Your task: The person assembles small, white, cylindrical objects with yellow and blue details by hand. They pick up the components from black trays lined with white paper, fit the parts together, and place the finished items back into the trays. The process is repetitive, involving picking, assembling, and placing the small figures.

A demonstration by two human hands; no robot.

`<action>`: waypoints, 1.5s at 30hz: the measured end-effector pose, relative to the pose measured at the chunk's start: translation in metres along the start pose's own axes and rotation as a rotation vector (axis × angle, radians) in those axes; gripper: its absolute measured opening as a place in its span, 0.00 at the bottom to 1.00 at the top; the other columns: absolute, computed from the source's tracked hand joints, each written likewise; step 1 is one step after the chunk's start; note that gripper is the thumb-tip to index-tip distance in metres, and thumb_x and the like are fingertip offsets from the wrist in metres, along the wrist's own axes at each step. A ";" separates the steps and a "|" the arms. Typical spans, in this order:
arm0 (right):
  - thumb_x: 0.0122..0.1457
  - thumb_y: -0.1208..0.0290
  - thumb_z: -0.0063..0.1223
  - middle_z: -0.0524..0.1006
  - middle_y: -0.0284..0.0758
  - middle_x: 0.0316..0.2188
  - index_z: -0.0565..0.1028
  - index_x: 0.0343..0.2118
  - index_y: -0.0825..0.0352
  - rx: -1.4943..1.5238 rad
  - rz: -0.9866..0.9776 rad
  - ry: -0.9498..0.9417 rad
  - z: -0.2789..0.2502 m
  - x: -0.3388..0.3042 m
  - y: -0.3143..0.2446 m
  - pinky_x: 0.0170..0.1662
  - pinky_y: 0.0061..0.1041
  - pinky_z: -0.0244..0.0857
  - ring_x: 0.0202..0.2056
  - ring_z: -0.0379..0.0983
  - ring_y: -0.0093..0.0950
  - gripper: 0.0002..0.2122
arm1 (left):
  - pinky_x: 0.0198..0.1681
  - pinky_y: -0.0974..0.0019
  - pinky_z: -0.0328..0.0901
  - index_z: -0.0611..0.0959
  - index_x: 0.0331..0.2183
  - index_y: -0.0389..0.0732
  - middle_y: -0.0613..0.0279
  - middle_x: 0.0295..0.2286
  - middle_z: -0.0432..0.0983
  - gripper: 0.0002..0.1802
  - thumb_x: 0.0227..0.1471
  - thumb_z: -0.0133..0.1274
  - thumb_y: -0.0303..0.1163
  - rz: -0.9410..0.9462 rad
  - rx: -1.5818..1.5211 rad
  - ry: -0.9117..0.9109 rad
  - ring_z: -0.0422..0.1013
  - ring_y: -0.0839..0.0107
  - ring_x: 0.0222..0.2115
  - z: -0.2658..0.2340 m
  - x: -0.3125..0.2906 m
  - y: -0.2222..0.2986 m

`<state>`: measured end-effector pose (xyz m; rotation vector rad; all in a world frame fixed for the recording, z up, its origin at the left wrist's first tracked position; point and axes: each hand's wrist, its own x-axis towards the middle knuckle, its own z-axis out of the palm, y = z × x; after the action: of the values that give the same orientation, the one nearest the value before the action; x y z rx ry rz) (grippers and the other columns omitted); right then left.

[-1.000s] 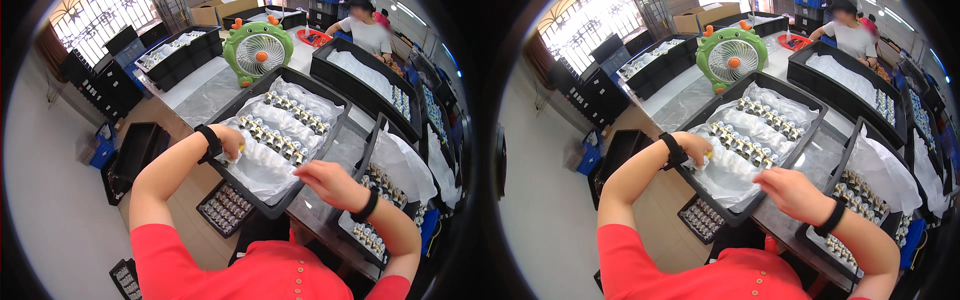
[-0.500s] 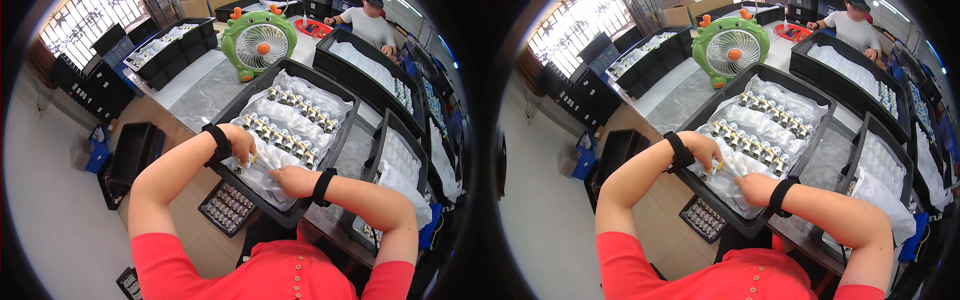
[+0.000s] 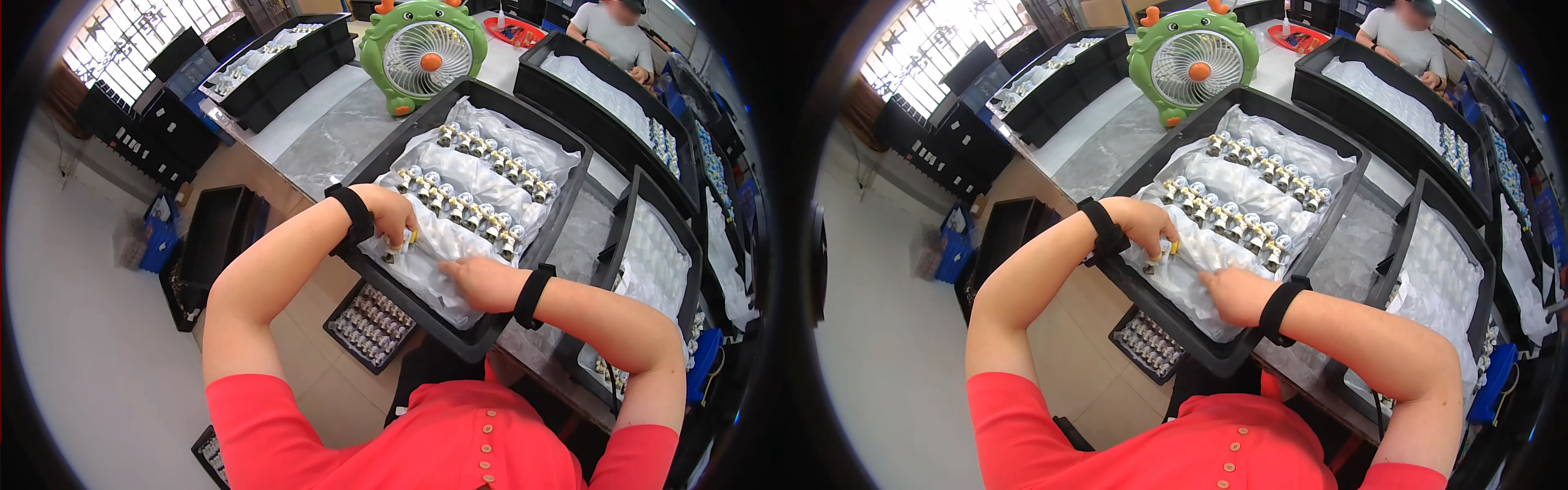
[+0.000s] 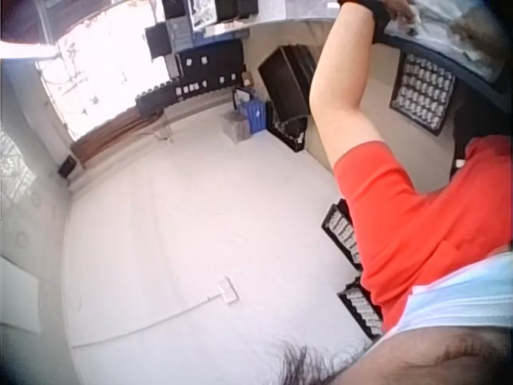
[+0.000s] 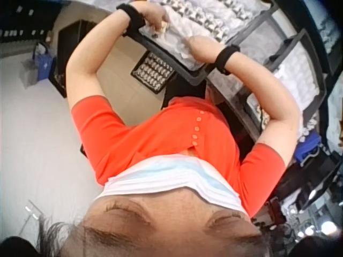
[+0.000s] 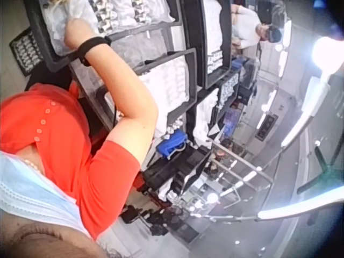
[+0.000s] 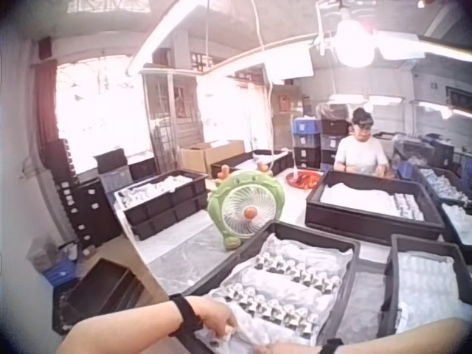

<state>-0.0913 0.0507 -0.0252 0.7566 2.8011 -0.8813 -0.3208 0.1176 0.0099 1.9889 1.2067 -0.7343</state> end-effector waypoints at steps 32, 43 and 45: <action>0.52 0.64 0.53 0.77 0.43 0.33 0.73 0.45 0.66 -0.071 -0.043 -0.173 -0.002 -0.026 -0.023 0.41 0.38 0.67 0.37 0.74 0.42 0.18 | 0.35 0.60 0.71 0.84 0.26 0.34 0.47 0.27 0.79 0.17 0.28 0.63 0.33 -0.296 0.349 0.343 0.77 0.55 0.32 0.007 -0.023 -0.001; 0.53 0.67 0.54 0.76 0.40 0.29 0.74 0.40 0.67 0.002 -0.246 0.138 -0.021 -0.055 -0.041 0.38 0.38 0.66 0.34 0.74 0.41 0.13 | 0.31 0.59 0.71 0.84 0.26 0.35 0.48 0.27 0.79 0.17 0.24 0.62 0.29 -0.365 0.409 0.199 0.77 0.57 0.31 0.009 -0.005 0.000; 0.53 0.68 0.54 0.76 0.40 0.29 0.74 0.40 0.67 0.020 -0.262 0.150 -0.029 -0.067 -0.044 0.38 0.38 0.66 0.34 0.74 0.41 0.13 | 0.33 0.58 0.72 0.85 0.29 0.38 0.51 0.32 0.79 0.15 0.30 0.60 0.28 -0.402 0.530 0.335 0.77 0.56 0.33 0.014 -0.006 0.013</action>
<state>-0.0537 0.0066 0.0374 0.4820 3.0795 -0.9270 -0.3135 0.0990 0.0096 2.3928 1.7896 -1.0294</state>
